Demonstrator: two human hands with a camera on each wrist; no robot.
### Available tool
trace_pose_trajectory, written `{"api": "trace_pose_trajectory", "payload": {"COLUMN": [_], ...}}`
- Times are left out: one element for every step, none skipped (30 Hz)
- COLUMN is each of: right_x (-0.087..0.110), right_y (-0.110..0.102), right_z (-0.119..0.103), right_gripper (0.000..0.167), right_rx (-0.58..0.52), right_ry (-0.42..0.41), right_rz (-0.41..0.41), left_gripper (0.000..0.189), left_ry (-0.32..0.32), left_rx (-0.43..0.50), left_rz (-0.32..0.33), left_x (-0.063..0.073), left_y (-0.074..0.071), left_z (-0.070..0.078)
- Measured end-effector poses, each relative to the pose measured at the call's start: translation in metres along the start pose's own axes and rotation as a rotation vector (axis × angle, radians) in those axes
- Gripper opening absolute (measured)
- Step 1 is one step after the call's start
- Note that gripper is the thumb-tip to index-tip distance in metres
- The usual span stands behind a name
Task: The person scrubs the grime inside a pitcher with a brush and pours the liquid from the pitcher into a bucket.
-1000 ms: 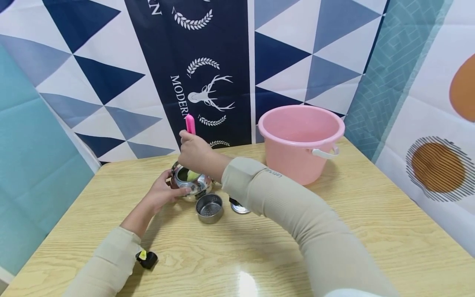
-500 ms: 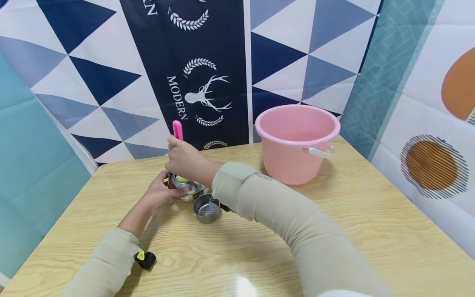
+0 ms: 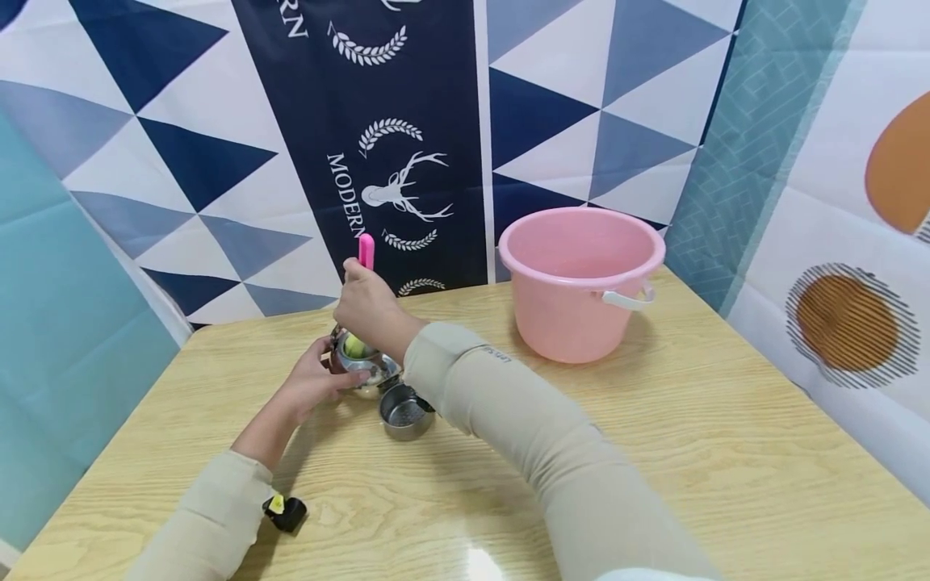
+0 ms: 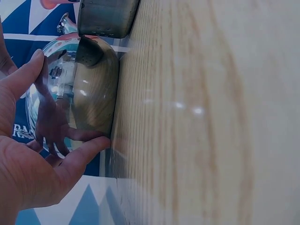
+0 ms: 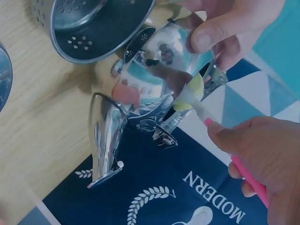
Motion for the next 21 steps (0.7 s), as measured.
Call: {"api": "trace_pose_trajectory", "payload": {"right_x": [-0.001,-0.003,-0.004,-0.004,-0.005,-0.006,-0.005,-0.005,-0.004,-0.003,-0.002,-0.001,0.000,0.001,0.002,0.004,0.005,0.006,0.007,0.008,0.009], "right_y": [0.001,0.002,0.002,0.003,0.003,0.003,0.003,0.004,0.004,0.004,0.005,0.005,0.005,0.005,0.005,0.005,0.004,0.004,0.003,0.003,0.002], "right_z": [0.000,0.001,0.001,0.001,0.002,0.002,0.003,0.003,0.004,0.005,0.006,0.007,0.007,0.008,0.009,0.009,0.010,0.010,0.011,0.011,0.011], "right_gripper": [0.023,0.022,0.022,0.022,0.022,0.022,0.021,0.020,0.020,0.019,0.019,0.019,0.019,0.019,0.020,0.021,0.021,0.022,0.022,0.022,0.022], "right_rx": [0.001,0.004,0.009,0.012,0.015,0.019,0.022,0.025,0.030,0.031,0.033,0.033,0.030,0.032,0.029,0.029,0.030,0.033,0.037,0.042,0.045], "right_ry": [0.006,0.010,0.013,0.014,0.015,0.016,0.015,0.014,0.014,0.015,0.015,0.014,0.011,0.007,0.004,-0.002,-0.008,-0.014,-0.019,-0.025,-0.030], "right_rz": [-0.002,-0.003,0.001,0.008,0.015,0.022,0.026,0.029,0.029,0.028,0.025,0.020,0.017,0.016,0.019,0.022,0.027,0.033,0.041,0.045,0.051], "left_gripper": [0.091,0.091,0.091,0.091,0.091,0.091,0.091,0.091,0.090,0.091,0.091,0.091,0.091,0.091,0.091,0.090,0.090,0.090,0.090,0.089,0.089], "left_ry": [0.001,0.004,0.005,0.005,0.006,0.007,0.012,0.011,0.009,0.009,0.009,0.008,0.008,0.004,0.002,0.000,0.001,0.000,-0.002,-0.003,-0.004], "left_rx": [0.002,0.002,0.002,0.002,0.001,0.000,-0.002,0.004,0.008,0.011,0.015,0.017,0.020,0.025,0.028,0.030,0.032,0.032,0.032,0.032,0.031], "left_rz": [-0.001,-0.001,0.000,0.003,0.006,0.011,0.011,0.011,0.011,0.011,0.009,0.007,0.004,0.003,0.002,0.002,0.000,0.000,0.000,0.001,0.002], "left_x": [0.000,0.000,-0.001,-0.001,-0.001,-0.002,-0.002,-0.003,-0.003,-0.004,-0.004,-0.005,-0.005,-0.005,-0.005,-0.005,-0.005,-0.005,-0.005,-0.005,-0.005], "left_y": [0.000,0.000,0.000,0.000,0.000,-0.001,-0.001,0.000,0.000,0.000,0.000,0.000,0.000,0.000,0.000,0.000,0.000,0.000,0.000,0.000,-0.001], "left_z": [0.000,0.000,0.000,0.000,0.000,0.000,0.000,0.000,0.000,0.000,0.000,0.000,0.000,0.000,0.000,0.000,0.000,0.000,-0.001,-0.001,-0.001]}}
Point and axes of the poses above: each hand's wrist, its own x-axis away from the middle knuckle, its own y-axis out of the palm, z = x × y, the point moved 3 cm from there along -x, towards the middle knuckle, and after that the axes turned 11 degrees about -y, right-handed, at the moved point
